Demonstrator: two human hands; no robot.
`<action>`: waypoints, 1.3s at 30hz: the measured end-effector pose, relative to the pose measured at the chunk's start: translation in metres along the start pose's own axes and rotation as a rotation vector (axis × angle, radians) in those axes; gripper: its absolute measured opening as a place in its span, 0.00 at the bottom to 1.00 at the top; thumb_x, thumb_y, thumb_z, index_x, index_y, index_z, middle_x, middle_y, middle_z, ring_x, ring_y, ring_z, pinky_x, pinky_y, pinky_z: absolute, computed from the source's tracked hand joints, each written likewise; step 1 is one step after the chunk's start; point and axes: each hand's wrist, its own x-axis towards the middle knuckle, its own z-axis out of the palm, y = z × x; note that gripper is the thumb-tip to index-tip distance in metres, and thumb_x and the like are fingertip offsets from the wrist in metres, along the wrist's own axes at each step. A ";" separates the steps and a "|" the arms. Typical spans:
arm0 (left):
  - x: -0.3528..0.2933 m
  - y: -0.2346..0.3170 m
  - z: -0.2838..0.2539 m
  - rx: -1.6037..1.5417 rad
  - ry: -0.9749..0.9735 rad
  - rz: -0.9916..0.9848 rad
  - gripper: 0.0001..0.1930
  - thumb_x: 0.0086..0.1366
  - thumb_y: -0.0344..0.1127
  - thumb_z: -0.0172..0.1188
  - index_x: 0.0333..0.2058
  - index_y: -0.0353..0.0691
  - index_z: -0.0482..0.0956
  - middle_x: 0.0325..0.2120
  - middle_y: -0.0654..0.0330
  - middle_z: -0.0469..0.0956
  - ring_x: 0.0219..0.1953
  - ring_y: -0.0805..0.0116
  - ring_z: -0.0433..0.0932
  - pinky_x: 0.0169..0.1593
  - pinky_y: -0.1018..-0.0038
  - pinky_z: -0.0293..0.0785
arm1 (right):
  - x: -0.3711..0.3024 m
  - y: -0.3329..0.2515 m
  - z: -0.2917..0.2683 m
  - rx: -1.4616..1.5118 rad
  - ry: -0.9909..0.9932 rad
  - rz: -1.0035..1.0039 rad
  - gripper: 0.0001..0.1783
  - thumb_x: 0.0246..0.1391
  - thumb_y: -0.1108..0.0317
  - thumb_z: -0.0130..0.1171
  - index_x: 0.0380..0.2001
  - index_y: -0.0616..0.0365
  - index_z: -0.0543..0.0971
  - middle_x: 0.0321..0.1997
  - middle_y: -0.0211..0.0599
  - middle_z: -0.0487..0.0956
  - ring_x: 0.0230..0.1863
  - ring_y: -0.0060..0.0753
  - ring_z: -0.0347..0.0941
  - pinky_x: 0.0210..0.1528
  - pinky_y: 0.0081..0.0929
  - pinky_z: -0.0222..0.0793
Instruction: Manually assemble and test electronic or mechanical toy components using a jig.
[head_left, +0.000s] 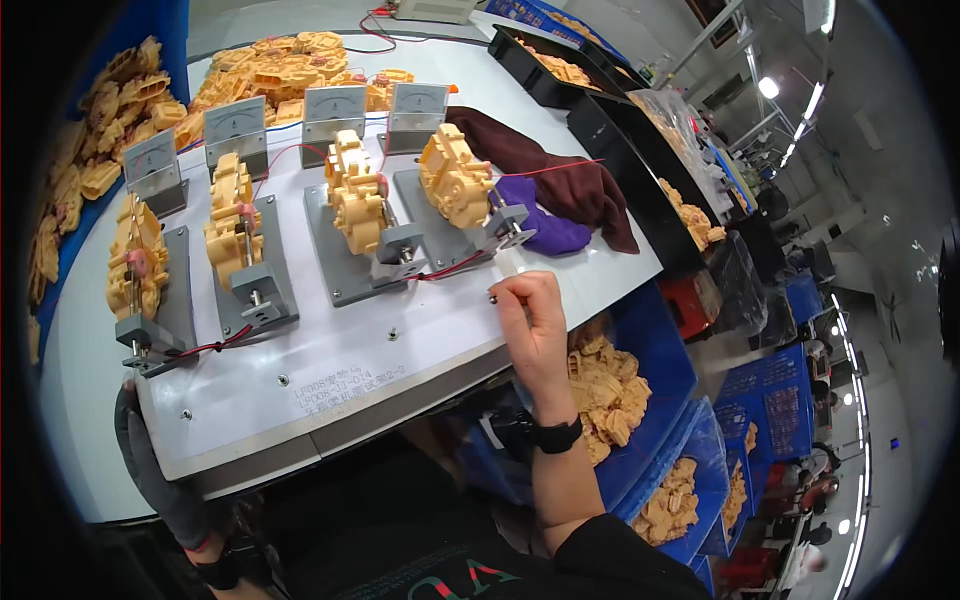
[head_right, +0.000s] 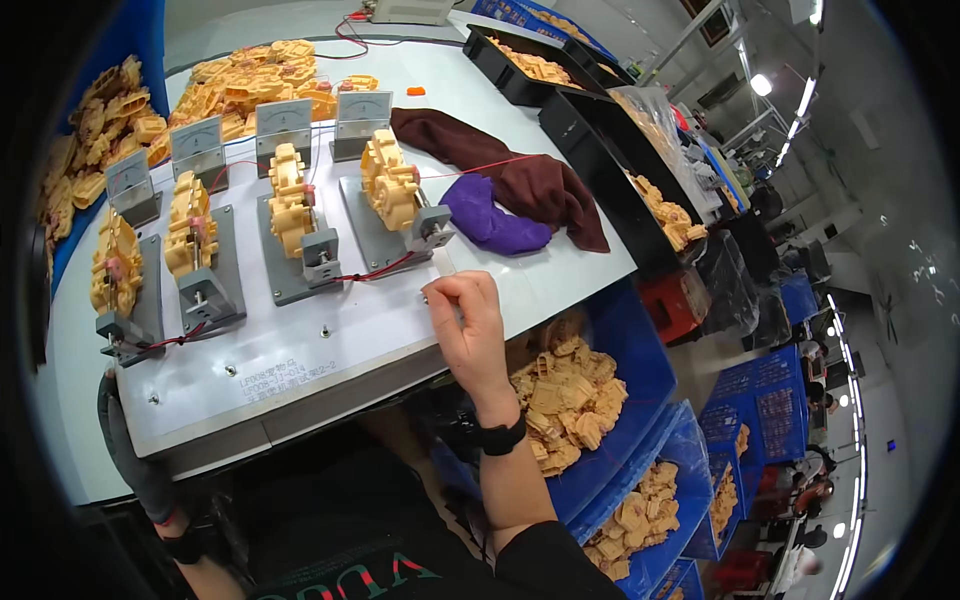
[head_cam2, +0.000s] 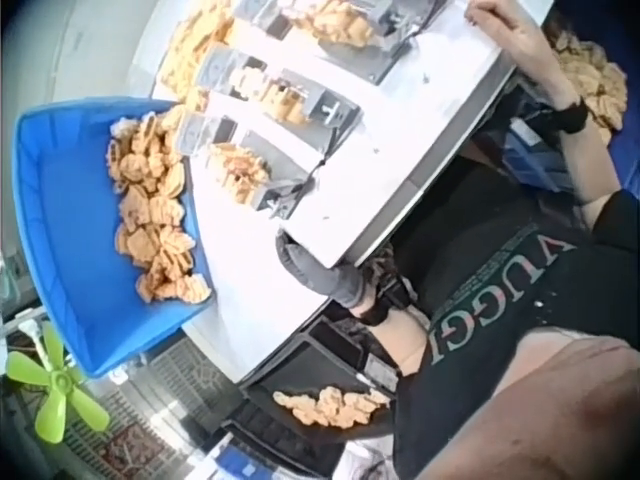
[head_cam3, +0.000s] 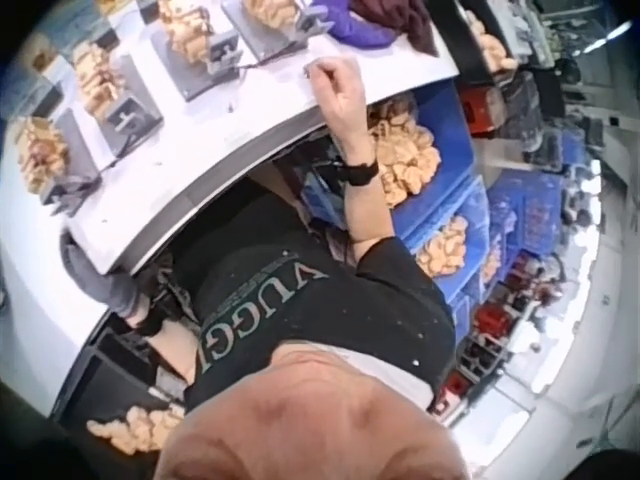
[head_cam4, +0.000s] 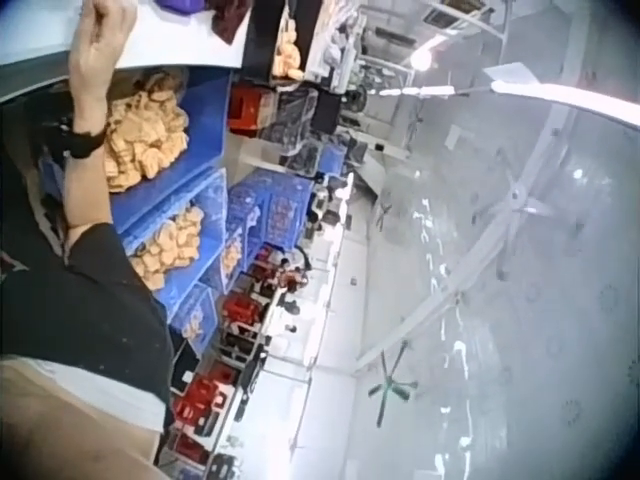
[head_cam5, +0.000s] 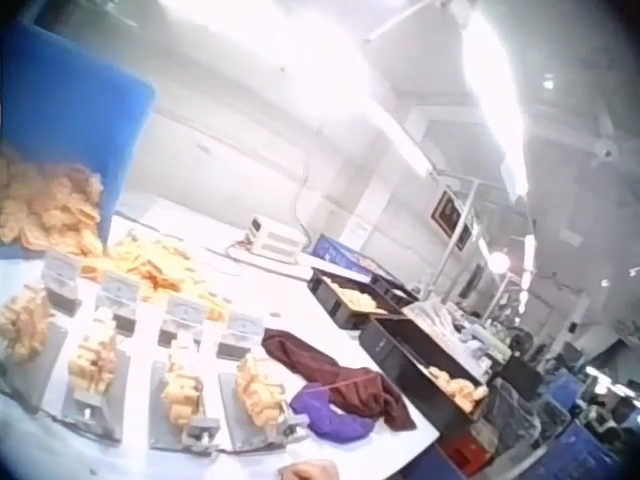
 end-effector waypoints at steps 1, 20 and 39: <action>0.001 0.003 0.004 -0.064 0.010 -0.036 0.23 0.76 0.32 0.33 0.62 0.25 0.64 0.64 0.46 0.64 0.66 0.55 0.64 0.68 0.64 0.61 | 0.000 -0.001 -0.003 -0.024 -0.014 -0.003 0.04 0.61 0.72 0.57 0.37 0.61 0.78 0.40 0.36 0.72 0.42 0.33 0.70 0.46 0.25 0.68; 0.001 0.012 0.000 0.037 -0.023 0.061 0.21 0.75 0.29 0.34 0.61 0.27 0.66 0.63 0.42 0.65 0.65 0.49 0.65 0.68 0.61 0.61 | 0.001 0.001 0.000 0.001 -0.021 -0.003 0.05 0.62 0.71 0.56 0.37 0.61 0.77 0.40 0.36 0.72 0.42 0.32 0.69 0.45 0.25 0.68; 0.001 0.021 0.008 -0.197 0.055 -0.157 0.23 0.76 0.33 0.36 0.63 0.29 0.65 0.62 0.48 0.67 0.65 0.57 0.66 0.68 0.65 0.61 | 0.000 0.001 -0.001 -0.013 -0.007 0.012 0.06 0.64 0.69 0.55 0.37 0.60 0.77 0.39 0.34 0.71 0.41 0.30 0.67 0.44 0.23 0.65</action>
